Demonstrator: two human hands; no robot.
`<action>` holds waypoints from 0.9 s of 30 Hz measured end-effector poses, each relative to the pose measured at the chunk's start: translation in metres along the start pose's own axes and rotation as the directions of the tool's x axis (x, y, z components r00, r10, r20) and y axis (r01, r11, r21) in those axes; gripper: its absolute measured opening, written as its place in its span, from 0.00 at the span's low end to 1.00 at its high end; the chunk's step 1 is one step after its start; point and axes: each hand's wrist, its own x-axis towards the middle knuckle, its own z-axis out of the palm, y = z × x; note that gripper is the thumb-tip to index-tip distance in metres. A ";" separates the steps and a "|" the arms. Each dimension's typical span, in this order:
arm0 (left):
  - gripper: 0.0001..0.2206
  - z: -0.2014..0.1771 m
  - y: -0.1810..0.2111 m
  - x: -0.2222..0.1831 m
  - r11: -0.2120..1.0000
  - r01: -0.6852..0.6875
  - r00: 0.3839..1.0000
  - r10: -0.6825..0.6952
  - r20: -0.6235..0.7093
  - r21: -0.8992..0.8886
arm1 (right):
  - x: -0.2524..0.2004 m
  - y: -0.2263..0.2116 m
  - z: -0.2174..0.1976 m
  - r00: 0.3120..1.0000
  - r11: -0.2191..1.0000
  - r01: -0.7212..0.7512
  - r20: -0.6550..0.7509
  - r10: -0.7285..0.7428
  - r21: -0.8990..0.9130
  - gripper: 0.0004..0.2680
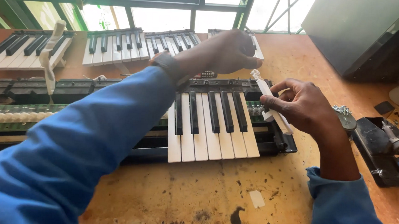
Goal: Repairing an electronic keyboard by installing rubber contact strips onto the circuit board and then snapping the plastic key assemblies back into the frame.
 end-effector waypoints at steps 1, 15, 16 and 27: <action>0.27 0.006 -0.002 0.009 1.000 -0.003 1.000 0.003 0.000 -0.002 | 0.000 0.000 -0.001 1.000 1.000 -0.002 -0.002 0.002 -0.002 0.17; 0.21 0.036 -0.019 0.016 0.971 0.044 0.998 -0.032 0.058 -0.236 | -0.012 -0.012 -0.005 0.995 0.990 -0.031 0.087 0.044 -0.139 0.15; 0.21 0.037 -0.020 0.016 0.970 0.046 0.998 -0.033 0.056 -0.239 | -0.010 -0.011 -0.003 0.995 0.989 -0.030 0.089 0.043 -0.142 0.15; 0.15 0.035 -0.008 0.008 0.960 0.145 0.989 -0.136 0.052 -0.241 | -0.007 -0.010 0.010 0.995 0.965 -0.011 0.094 0.037 -0.261 0.17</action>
